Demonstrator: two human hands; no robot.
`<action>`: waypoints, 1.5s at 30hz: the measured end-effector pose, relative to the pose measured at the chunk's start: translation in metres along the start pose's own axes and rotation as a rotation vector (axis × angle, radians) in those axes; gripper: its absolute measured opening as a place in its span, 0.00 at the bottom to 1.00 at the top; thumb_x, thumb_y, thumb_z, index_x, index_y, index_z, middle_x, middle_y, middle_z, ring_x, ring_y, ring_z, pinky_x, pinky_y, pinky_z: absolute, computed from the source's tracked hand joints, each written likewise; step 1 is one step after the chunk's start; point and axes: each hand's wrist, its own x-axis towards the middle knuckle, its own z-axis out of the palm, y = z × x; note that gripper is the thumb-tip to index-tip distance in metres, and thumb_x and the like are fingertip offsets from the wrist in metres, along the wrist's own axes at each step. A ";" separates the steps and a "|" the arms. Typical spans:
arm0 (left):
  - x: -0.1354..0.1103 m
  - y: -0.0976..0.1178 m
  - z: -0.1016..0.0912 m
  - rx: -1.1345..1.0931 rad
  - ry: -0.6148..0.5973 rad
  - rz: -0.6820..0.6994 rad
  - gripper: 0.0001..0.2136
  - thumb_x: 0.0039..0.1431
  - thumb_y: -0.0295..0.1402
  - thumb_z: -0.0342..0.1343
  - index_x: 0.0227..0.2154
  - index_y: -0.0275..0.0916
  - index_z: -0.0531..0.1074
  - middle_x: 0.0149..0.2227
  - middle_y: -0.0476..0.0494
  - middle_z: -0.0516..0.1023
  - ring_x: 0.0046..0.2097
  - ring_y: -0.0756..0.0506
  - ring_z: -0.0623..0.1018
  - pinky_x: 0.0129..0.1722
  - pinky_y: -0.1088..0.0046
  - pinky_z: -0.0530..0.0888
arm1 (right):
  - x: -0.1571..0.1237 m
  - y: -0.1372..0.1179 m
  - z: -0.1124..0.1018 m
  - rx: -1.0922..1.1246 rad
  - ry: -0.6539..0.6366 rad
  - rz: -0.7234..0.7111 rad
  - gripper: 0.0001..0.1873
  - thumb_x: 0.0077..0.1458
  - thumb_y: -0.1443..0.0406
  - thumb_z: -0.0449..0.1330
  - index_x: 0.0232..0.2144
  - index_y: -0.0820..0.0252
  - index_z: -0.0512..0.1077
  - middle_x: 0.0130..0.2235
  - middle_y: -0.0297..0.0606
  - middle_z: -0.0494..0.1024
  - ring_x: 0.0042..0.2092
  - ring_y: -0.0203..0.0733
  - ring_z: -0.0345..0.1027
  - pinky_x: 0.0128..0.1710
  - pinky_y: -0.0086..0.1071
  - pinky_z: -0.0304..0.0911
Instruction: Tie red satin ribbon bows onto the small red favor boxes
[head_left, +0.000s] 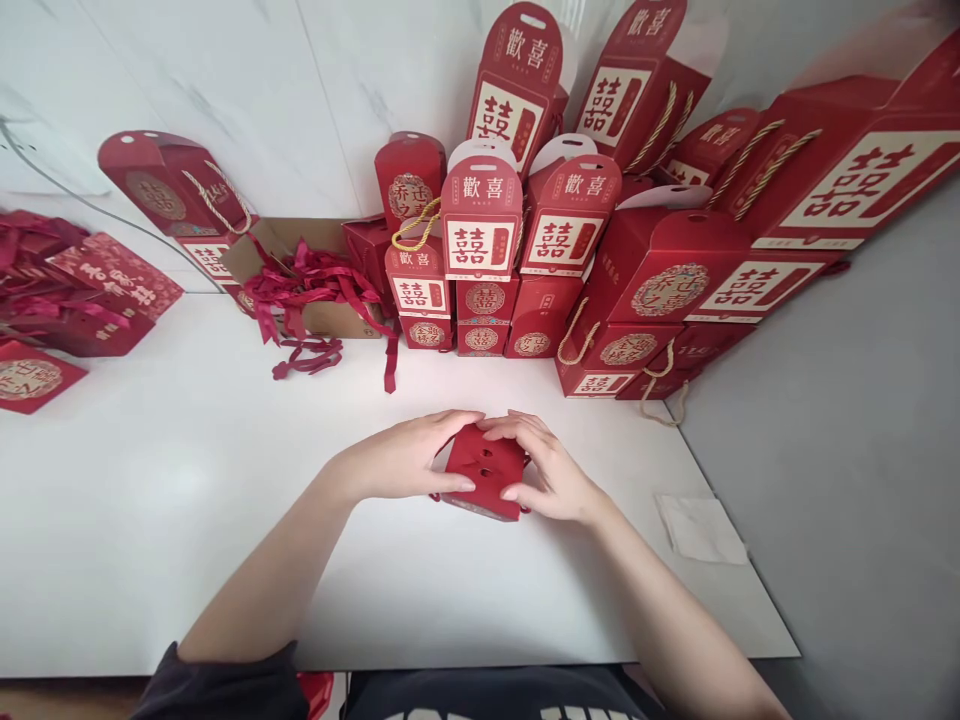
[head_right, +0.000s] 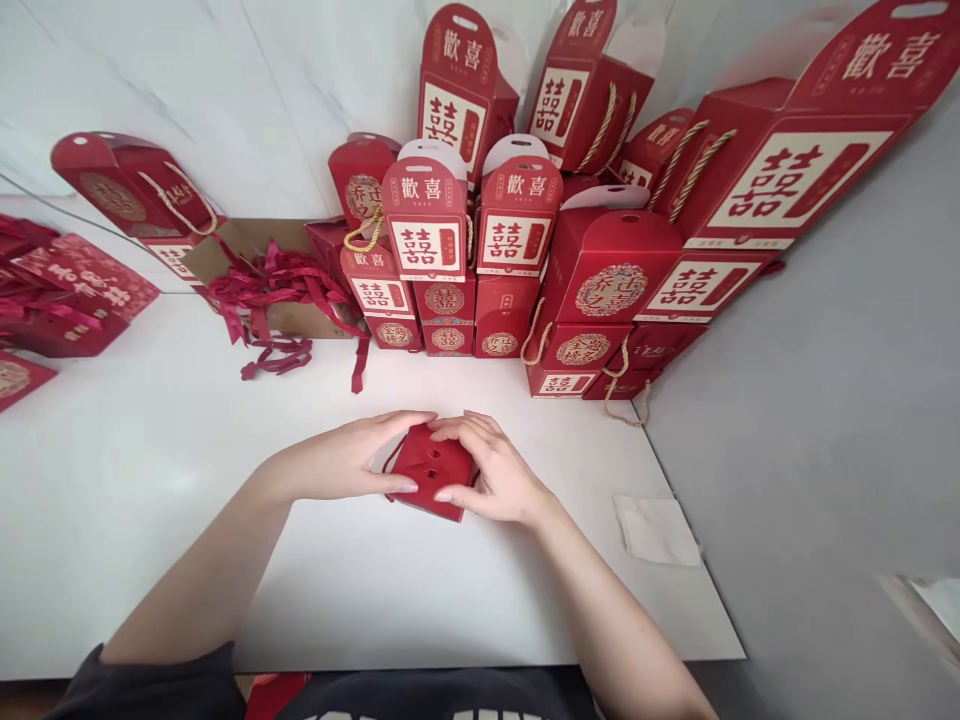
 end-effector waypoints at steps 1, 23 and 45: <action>0.000 -0.001 0.001 -0.012 -0.013 -0.020 0.34 0.55 0.43 0.60 0.63 0.47 0.55 0.63 0.44 0.64 0.60 0.40 0.68 0.56 0.67 0.66 | 0.000 0.000 0.000 -0.025 -0.013 0.012 0.27 0.57 0.49 0.59 0.54 0.55 0.63 0.54 0.46 0.71 0.55 0.53 0.65 0.60 0.52 0.54; -0.041 -0.161 -0.077 -0.159 0.977 -0.518 0.17 0.50 0.42 0.60 0.41 0.40 0.77 0.44 0.41 0.78 0.43 0.43 0.77 0.44 0.68 0.73 | -0.001 0.007 0.014 -0.159 0.372 0.113 0.10 0.63 0.68 0.55 0.46 0.54 0.68 0.50 0.43 0.72 0.53 0.47 0.66 0.52 0.45 0.64; 0.028 -0.108 -0.083 -1.461 1.170 -0.071 0.11 0.67 0.32 0.50 0.30 0.38 0.73 0.24 0.53 0.73 0.22 0.61 0.70 0.22 0.89 0.66 | 0.001 -0.001 0.008 -0.101 0.381 0.096 0.06 0.63 0.68 0.54 0.40 0.55 0.70 0.43 0.42 0.75 0.46 0.46 0.68 0.47 0.43 0.65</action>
